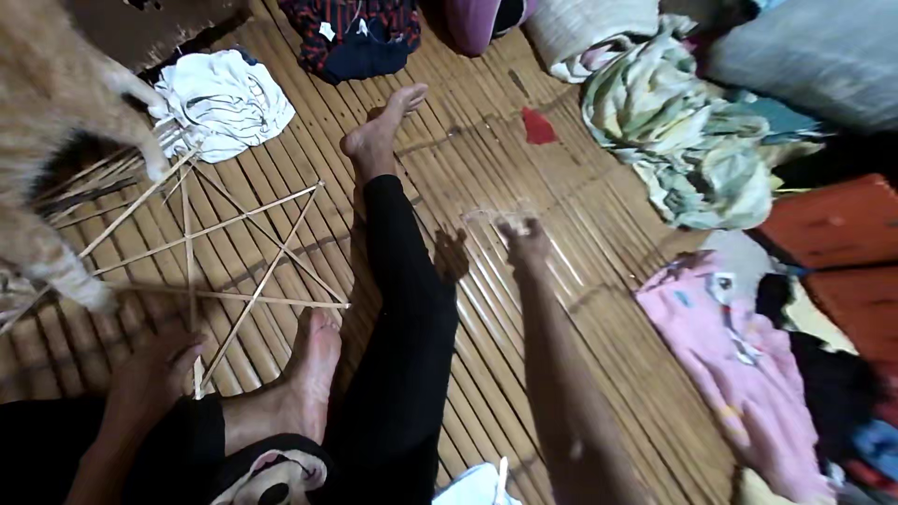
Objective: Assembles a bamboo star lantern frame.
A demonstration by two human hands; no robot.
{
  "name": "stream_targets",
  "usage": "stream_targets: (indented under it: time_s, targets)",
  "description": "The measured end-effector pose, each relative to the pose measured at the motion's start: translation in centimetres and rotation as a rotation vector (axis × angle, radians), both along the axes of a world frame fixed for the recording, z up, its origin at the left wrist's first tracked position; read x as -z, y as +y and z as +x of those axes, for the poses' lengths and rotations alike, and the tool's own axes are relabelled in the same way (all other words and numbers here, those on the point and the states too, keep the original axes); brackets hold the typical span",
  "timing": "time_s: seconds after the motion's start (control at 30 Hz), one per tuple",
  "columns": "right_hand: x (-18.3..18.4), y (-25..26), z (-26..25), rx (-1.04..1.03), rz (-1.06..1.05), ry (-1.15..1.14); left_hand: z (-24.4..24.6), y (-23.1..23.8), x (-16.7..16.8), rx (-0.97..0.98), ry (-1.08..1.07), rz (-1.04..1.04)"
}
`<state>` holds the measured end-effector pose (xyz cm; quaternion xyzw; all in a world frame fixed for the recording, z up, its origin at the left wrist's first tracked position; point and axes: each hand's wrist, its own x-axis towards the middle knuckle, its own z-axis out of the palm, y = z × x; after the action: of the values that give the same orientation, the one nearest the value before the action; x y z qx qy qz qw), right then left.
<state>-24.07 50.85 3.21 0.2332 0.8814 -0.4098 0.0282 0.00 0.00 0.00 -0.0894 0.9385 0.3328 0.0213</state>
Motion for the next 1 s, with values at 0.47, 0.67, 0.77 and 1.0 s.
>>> stream_targets:
  time_s: [0.47,0.67,0.77,1.0]
  targets:
    - [7.6,-0.7,0.2,-0.134,0.104,-0.315,2.0,-0.6,0.5,-0.151,-0.070,0.023]
    - [7.9,0.4,1.3,-0.129,0.181,-0.296,1.6,-0.4,0.3,-0.157,-0.071,-0.007]
    - [8.0,0.4,1.4,-0.095,0.192,-0.291,1.7,-0.5,0.2,-0.164,-0.088,-0.002]
    - [7.7,0.9,2.0,-0.019,0.176,-0.269,1.8,-0.6,0.7,-0.171,-0.090,0.016]
